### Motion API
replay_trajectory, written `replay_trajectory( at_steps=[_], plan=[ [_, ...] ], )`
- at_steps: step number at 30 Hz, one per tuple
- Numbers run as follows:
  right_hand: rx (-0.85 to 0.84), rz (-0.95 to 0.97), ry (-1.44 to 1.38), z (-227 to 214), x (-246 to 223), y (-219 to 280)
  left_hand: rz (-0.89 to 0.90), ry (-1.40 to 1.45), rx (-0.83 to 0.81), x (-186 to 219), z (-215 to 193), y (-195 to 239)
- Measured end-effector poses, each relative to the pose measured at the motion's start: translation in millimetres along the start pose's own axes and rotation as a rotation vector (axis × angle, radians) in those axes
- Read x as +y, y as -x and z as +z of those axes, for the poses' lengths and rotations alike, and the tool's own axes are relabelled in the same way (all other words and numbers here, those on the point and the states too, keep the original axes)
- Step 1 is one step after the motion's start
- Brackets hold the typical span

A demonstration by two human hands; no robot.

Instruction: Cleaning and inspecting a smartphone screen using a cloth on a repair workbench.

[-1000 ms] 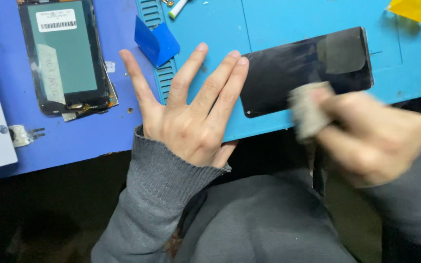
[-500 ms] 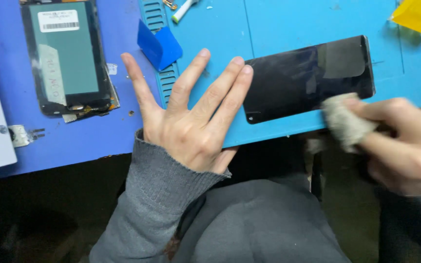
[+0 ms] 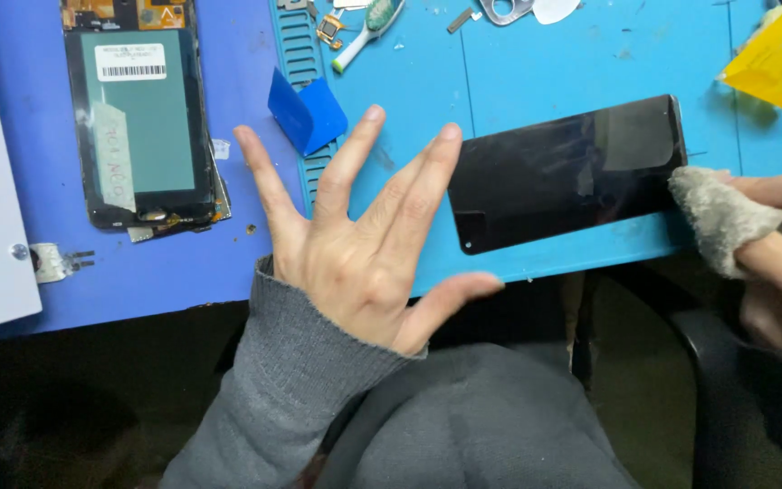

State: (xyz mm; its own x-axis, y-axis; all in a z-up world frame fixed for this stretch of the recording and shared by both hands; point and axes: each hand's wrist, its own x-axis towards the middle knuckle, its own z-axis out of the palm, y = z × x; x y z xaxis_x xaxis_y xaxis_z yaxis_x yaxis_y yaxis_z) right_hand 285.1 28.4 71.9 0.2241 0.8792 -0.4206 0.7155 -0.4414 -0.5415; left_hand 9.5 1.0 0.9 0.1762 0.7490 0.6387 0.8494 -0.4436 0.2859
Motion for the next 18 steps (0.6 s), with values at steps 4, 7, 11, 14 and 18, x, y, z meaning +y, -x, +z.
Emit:
replay_trajectory(
  at_steps=[4, 7, 11, 14, 18],
  plan=[
    [-0.088, -0.37, 0.261, -5.7, 14.6, -24.7, -0.027, -0.036, -0.137, 4.0, -8.5, -7.9],
    [0.101, -1.012, 0.465, 1.9, 43.7, -11.3, -0.06, 0.053, -0.104, -1.6, -2.2, -5.1],
    [0.199, -1.327, 0.769, 33.4, -0.2, -1.0, -0.06, 0.077, -0.151, -1.9, -2.7, -9.1],
    [0.19, -1.377, 0.713, 30.9, 0.8, -0.9, -0.068, 0.085, -0.078, -1.0, 0.9, -5.6],
    [0.192, -1.189, 0.647, 36.8, 11.0, -5.5, -0.072, 0.076, -0.097, -5.3, -11.3, -9.4]
  ],
)
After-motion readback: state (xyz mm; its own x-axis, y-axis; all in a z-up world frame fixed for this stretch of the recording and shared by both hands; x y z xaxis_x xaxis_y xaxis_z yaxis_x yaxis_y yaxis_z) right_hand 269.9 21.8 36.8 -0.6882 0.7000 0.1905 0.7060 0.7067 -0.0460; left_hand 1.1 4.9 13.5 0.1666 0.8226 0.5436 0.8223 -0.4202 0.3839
